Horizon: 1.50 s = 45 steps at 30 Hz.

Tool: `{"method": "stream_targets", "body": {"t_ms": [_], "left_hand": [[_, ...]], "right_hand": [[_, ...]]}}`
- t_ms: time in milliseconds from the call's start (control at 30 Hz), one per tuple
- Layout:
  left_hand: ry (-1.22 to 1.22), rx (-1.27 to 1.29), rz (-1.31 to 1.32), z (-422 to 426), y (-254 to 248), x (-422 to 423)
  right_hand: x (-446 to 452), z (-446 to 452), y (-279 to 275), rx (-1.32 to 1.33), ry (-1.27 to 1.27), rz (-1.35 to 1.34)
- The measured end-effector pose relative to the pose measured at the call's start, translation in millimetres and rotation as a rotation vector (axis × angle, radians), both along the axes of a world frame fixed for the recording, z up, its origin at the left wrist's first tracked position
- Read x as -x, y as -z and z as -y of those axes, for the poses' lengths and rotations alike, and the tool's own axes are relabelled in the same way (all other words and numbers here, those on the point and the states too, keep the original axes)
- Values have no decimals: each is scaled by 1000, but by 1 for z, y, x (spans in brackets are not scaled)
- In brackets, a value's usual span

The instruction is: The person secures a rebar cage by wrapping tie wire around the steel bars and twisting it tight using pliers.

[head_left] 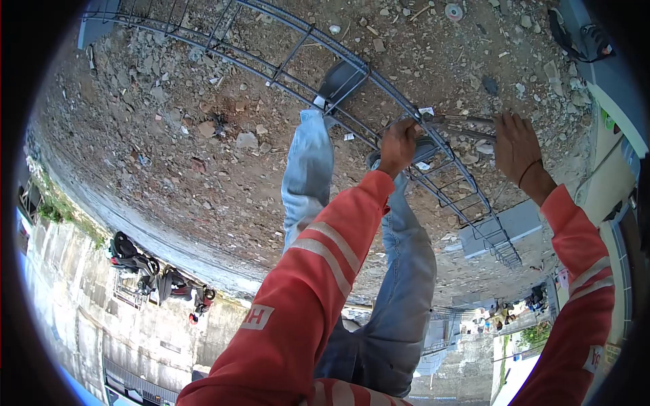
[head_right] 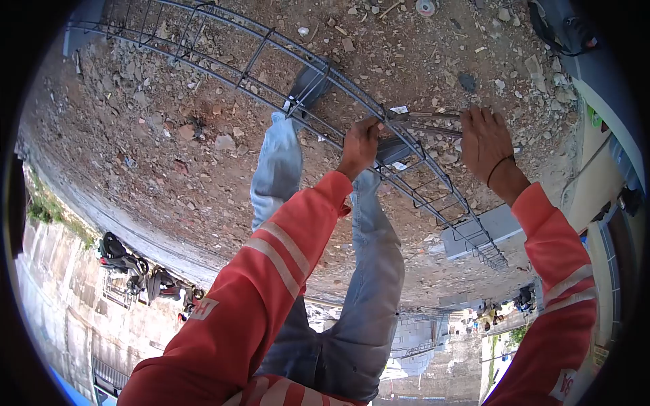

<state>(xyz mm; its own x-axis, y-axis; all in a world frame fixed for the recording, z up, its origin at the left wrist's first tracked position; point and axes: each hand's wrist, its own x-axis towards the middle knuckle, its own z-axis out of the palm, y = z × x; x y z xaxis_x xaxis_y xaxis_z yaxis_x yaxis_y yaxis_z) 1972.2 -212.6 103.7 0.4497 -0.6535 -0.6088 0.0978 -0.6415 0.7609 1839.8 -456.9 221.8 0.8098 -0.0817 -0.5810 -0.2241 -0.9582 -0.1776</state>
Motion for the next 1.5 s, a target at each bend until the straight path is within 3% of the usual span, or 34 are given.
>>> {"method": "stream_targets", "body": {"t_ms": [33, 67, 133, 167, 233, 267, 300, 333, 367, 400, 433, 467, 533, 633, 667, 733, 800, 933, 1000, 1167, 1267, 1400, 1467, 1500], "left_hand": [[10, -17, 9, -2, 2, 1], [20, -34, 21, -2, 5, 1], [24, -74, -38, -1, 0, -1], [18, -117, -104, -2, -3, -3], [-41, -113, -51, -3, -12, -1], [-103, -111, -21, -5, -16, 1], [39, -64, 326, -9, -17, 1], [44, -65, 352, -8, -26, -3], [-16, -89, 390, -4, -36, -3], [-77, -113, 426, -1, -48, -3], [-191, -115, 185, -1, -54, 1], [-187, -105, 215, 2, -61, 4], [-442, -73, -302, 8, -72, 16], [-543, -122, -662, 11, -61, 45], [-550, -107, -701, 27, -87, 42], [-543, -111, -848, 28, -90, 60], [-428, -77, -625, 38, -118, 61], [-399, -28, -396, 35, -191, 55], [-354, -7, -271, 24, -224, 58], [34, -113, 213, -7, -307, 44], [17, 120, 359, -29, -353, 33], [144, 104, 231, -34, -405, -8], [103, 170, -121, -38, -427, -24], [180, 97, -194, -35, -450, -40]], "right_hand": [[-2, -2, -1, 86, -55, 177], [6, -2, 7, 91, -46, 189], [28, -2, 29, -91, 137, -253], [34, 2, 33, -92, 142, -236], [20, 15, 34, -554, 333, -594], [12, 16, 32, -559, 330, -563], [3, 15, 22, -771, 556, -787], [-3, 13, 14, -986, 778, -1016], [-5, 15, 8, -996, 769, -995], [-5, 17, 3, -1161, 988, -1034], [-3, 15, -1, -1327, 1210, -1061], [1, 11, -4, -1341, 1194, -1032], [15, 4, -8, -1319, 1332, -959], [27, -22, -25, -1487, 1457, -847], [25, -34, -40, -1526, 1515, -764], [33, -70, -54, -1473, 1533, -553], [42, -110, -70, -1494, 1738, -335], [47, -164, -103, -1247, 1704, -55], [39, -181, -130, -1196, 1713, -47], [43, -223, -203, -1306, 1840, 148], [47, -221, -267, -1396, 1826, 300], [58, -216, -347, -1376, 1844, 338], [65, -216, -380, -1228, 2092, 434], [82, -223, -381, -1031, 1867, 533]]}}
